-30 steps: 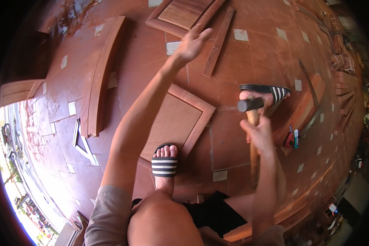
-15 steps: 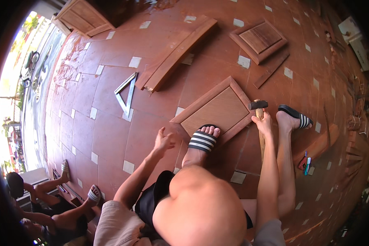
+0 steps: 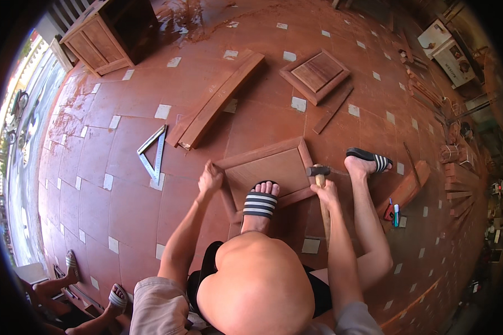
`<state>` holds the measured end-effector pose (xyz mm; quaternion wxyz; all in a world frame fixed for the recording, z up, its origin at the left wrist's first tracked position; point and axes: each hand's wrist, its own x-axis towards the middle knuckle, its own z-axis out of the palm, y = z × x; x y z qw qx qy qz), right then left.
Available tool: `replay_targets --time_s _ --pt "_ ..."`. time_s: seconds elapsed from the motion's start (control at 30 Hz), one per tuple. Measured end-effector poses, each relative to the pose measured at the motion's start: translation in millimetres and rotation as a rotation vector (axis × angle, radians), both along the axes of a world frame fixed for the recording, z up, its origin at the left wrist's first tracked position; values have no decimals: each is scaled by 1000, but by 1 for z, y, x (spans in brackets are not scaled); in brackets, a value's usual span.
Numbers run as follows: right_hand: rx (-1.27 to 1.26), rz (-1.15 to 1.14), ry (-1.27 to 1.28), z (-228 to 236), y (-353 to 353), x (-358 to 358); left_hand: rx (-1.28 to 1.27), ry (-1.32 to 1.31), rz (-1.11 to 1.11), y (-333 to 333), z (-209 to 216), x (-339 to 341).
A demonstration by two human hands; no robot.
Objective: The person assembles a wooden frame by hand, using a hammer to tap pieces into place. They repeatedly align and secure the frame components on the floor, occasionally flipping the frame to work on different sides.
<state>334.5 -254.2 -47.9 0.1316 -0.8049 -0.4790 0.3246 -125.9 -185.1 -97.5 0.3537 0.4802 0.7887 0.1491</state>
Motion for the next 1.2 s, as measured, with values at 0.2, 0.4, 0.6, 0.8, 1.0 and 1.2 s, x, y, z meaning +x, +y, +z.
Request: replay_targets --time_s 0.2,0.4,0.6,0.8,1.0,1.2 --pt "-266 -271 595 38 -66 -47 306 -115 -59 38 3 -14" --pt "16 -108 349 54 47 -85 335 320 5 -39 9 -3" --pt "114 446 -136 47 192 -168 326 391 251 -44 6 26" --pt "-63 565 -297 36 244 -219 282 374 258 -35 10 23" --pt "-28 737 -304 14 248 -221 280 375 260 -35 10 23" --pt "-11 591 -272 6 254 -219 278 373 249 -35 10 22"
